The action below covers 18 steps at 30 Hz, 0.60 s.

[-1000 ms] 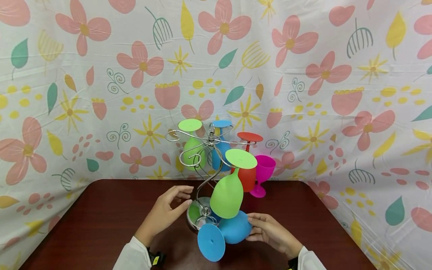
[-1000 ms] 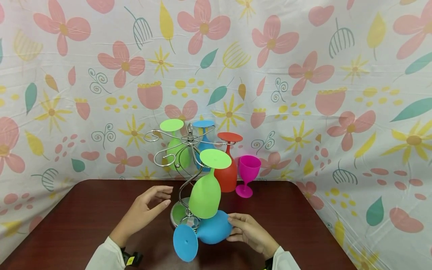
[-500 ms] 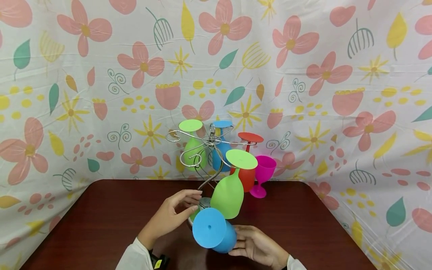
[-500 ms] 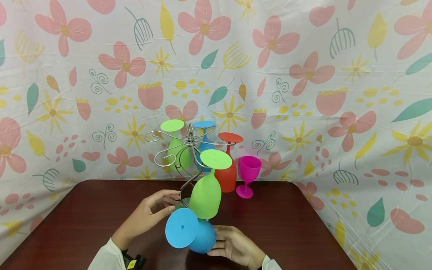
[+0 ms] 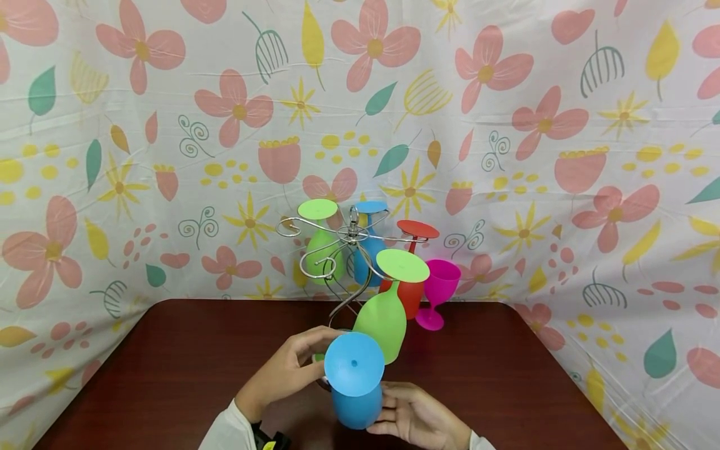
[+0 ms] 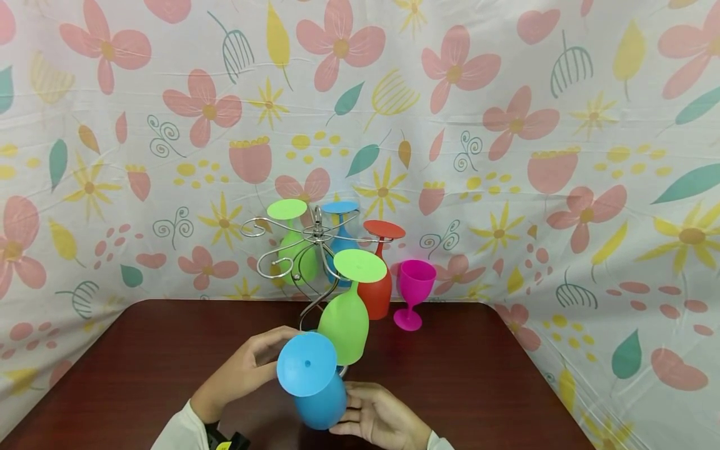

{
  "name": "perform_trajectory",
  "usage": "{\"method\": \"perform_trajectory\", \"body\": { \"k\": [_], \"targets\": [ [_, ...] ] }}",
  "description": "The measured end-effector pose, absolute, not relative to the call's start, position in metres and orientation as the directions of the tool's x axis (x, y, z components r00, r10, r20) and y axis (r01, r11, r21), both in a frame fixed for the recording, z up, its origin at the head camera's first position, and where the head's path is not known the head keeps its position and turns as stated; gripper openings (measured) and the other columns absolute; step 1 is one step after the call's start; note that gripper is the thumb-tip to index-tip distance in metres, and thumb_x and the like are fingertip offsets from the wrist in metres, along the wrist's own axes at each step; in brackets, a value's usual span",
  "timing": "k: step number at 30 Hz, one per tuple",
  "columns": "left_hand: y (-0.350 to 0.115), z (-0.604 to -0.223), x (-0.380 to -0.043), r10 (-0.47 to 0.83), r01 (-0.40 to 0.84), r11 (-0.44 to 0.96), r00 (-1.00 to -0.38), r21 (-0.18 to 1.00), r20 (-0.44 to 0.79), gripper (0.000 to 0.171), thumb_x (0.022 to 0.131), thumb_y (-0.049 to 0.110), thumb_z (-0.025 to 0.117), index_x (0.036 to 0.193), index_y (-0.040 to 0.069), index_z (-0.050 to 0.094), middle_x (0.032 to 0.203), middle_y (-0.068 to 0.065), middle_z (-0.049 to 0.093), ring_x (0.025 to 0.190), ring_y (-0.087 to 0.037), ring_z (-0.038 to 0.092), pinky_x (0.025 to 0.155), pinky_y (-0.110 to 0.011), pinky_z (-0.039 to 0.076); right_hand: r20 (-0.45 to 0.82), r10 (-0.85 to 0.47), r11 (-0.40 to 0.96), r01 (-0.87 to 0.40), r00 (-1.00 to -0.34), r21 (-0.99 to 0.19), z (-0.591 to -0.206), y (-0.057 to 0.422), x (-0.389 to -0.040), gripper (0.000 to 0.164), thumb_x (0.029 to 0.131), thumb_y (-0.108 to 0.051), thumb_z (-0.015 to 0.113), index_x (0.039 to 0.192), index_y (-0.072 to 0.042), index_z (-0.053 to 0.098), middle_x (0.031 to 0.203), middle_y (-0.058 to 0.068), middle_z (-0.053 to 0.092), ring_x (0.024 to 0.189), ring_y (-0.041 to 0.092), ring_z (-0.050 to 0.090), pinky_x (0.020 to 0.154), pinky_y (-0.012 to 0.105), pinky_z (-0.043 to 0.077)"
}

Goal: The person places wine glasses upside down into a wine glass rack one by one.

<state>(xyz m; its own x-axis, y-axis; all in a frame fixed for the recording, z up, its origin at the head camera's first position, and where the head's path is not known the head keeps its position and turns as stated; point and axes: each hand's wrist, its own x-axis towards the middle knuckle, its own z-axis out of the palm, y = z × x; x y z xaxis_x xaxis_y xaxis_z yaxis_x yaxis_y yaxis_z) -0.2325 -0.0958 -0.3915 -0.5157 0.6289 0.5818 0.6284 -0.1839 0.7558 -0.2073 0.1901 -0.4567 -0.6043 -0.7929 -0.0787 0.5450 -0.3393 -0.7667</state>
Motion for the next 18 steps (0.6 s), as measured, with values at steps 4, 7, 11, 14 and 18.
{"method": "perform_trajectory", "body": {
  "k": [4, 7, 11, 14, 18],
  "targets": [
    [-0.094, -0.388, -0.229, 0.649, 0.612, -0.253, -0.467, 0.75, 0.6, 0.036, 0.099, -0.004, 0.056, 0.135, 0.001, 0.059, 0.131, -0.013, 0.06, 0.124, -0.026, 0.056, 0.1, -0.045, 0.049, -0.083, -0.802, -0.339, 0.565, -0.592, -0.752, -0.455, 0.186, -0.207, 0.039, 0.111, -0.018, 0.028, 0.138, -0.005, 0.053, 0.133, 0.011, 0.061, 0.121, 0.025, 0.06, 0.109, 0.043, 0.04],
    [-0.092, -0.388, -0.228, 0.648, 0.622, -0.28, -0.439, 0.731, 0.622, 0.036, 0.097, -0.006, 0.059, 0.132, 0.0, 0.062, 0.127, -0.013, 0.063, 0.12, -0.026, 0.058, 0.098, -0.046, 0.05, -0.082, -0.806, -0.339, 0.571, -0.586, -0.747, -0.455, 0.183, -0.206, 0.039, 0.111, -0.019, 0.028, 0.137, -0.004, 0.053, 0.133, 0.01, 0.061, 0.121, 0.025, 0.059, 0.11, 0.043, 0.039],
    [-0.089, -0.388, -0.227, 0.632, 0.637, -0.291, -0.433, 0.714, 0.643, 0.038, 0.095, -0.007, 0.062, 0.131, 0.003, 0.065, 0.124, -0.013, 0.066, 0.117, -0.027, 0.061, 0.096, -0.047, 0.051, -0.089, -0.807, -0.339, 0.581, -0.584, -0.74, -0.454, 0.181, -0.204, 0.038, 0.111, -0.019, 0.029, 0.136, -0.003, 0.053, 0.131, 0.01, 0.061, 0.121, 0.025, 0.059, 0.111, 0.043, 0.038],
    [-0.087, -0.387, -0.224, 0.619, 0.637, -0.278, -0.453, 0.718, 0.642, 0.037, 0.095, -0.007, 0.063, 0.131, 0.003, 0.065, 0.123, -0.012, 0.067, 0.117, -0.027, 0.061, 0.096, -0.047, 0.051, -0.092, -0.807, -0.342, 0.589, -0.583, -0.732, -0.453, 0.179, -0.202, 0.038, 0.111, -0.018, 0.029, 0.137, -0.002, 0.052, 0.132, 0.011, 0.06, 0.122, 0.026, 0.058, 0.111, 0.043, 0.037],
    [-0.084, -0.384, -0.219, 0.594, 0.65, -0.226, -0.498, 0.725, 0.632, 0.031, 0.095, -0.005, 0.063, 0.125, 0.004, 0.069, 0.117, -0.009, 0.069, 0.11, -0.022, 0.063, 0.093, -0.044, 0.053, -0.088, -0.807, -0.357, 0.602, -0.583, -0.714, -0.452, 0.175, -0.2, 0.038, 0.111, -0.018, 0.03, 0.139, -0.001, 0.047, 0.135, 0.013, 0.058, 0.124, 0.026, 0.056, 0.112, 0.044, 0.036]
  ]
}}
